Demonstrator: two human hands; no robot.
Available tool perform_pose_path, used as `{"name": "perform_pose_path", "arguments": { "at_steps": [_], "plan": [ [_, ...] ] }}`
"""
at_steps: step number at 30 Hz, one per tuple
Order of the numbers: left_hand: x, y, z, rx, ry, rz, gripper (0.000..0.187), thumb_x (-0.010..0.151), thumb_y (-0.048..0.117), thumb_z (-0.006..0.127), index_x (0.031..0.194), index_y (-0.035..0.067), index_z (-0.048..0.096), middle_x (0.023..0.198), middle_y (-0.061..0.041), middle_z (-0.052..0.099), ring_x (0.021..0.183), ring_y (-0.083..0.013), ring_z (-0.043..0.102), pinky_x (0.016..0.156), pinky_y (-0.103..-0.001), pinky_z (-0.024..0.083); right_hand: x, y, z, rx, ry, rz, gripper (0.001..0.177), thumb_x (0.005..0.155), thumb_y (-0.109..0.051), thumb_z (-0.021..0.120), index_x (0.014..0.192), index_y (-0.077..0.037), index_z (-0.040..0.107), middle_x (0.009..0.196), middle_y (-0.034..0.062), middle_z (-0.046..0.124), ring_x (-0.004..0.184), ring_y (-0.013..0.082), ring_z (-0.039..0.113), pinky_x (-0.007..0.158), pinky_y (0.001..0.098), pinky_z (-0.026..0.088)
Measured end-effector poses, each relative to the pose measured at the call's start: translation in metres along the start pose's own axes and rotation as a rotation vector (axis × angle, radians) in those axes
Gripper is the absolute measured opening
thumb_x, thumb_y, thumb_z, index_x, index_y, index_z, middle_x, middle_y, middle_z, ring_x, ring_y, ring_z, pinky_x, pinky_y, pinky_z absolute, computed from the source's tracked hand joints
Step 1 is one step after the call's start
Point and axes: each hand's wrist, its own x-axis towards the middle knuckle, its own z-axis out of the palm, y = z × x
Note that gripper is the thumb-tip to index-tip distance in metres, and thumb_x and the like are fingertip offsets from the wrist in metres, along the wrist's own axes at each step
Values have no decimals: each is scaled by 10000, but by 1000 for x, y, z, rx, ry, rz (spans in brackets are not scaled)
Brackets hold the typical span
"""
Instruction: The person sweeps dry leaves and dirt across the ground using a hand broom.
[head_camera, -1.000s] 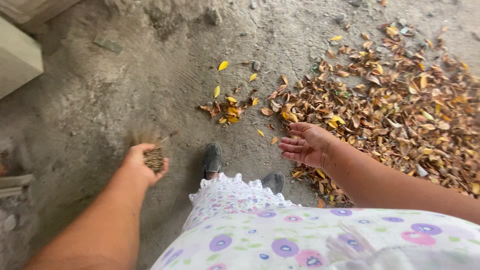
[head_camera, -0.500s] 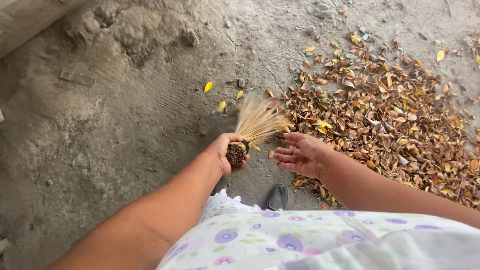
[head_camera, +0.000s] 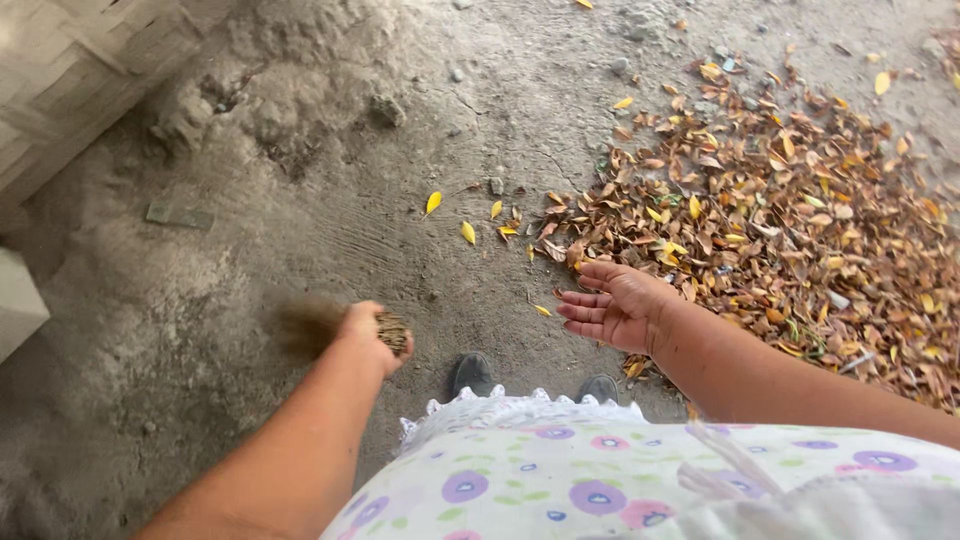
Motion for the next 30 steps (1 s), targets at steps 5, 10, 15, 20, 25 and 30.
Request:
{"name": "perform_pose_path", "arguments": {
  "at_steps": [5, 10, 15, 20, 25, 30],
  "plan": [
    [10, 23, 17, -207, 125, -112, 201, 897, 306, 582, 1030, 155, 564, 897, -74, 628, 715, -246, 596, 585, -386, 522, -1, 7, -20, 87, 12, -2, 646, 982, -340, 604, 1529, -86, 373, 1202, 177, 659, 988, 300, 705, 931, 479, 591],
    [-9, -16, 114, 92, -190, -193, 245, 888, 255, 660, 996, 69, 541, 864, -126, 597, 700, -273, 610, 518, -390, 549, -6, 9, -34, 137, 73, -5, 589, 973, -315, 598, 1488, -86, 427, 1192, 186, 666, 965, 311, 731, 904, 485, 619],
    [-40, -5, 158, 167, -387, -201, 262, 854, 287, 671, 942, 65, 563, 791, -143, 619, 629, -275, 626, 469, -376, 550, 11, -12, -37, 177, 41, -1, 582, 983, -321, 604, 1478, -83, 409, 1208, 189, 645, 962, 319, 718, 908, 497, 610],
    [-39, 36, 154, 280, -512, -62, 238, 852, 298, 663, 970, 100, 604, 757, -106, 634, 598, -262, 647, 454, -386, 545, 25, -51, -41, 186, -7, -21, 569, 973, -321, 611, 1460, -74, 452, 1214, 170, 649, 959, 306, 721, 910, 492, 609],
    [3, 86, 158, 485, -77, 146, 287, 895, 300, 636, 1086, 109, 539, 830, -151, 618, 621, -300, 622, 489, -434, 531, 38, -73, -76, 194, -13, -44, 529, 974, -327, 615, 1424, -91, 469, 1199, 155, 647, 959, 291, 711, 887, 481, 605],
    [25, 96, 201, 493, 25, 100, 318, 934, 308, 596, 1092, 46, 508, 847, -186, 612, 642, -295, 598, 488, -420, 516, 40, -67, -124, 234, 82, -19, 456, 985, -322, 601, 1372, -108, 490, 1167, 146, 661, 971, 288, 703, 896, 461, 603]
  ]
}}
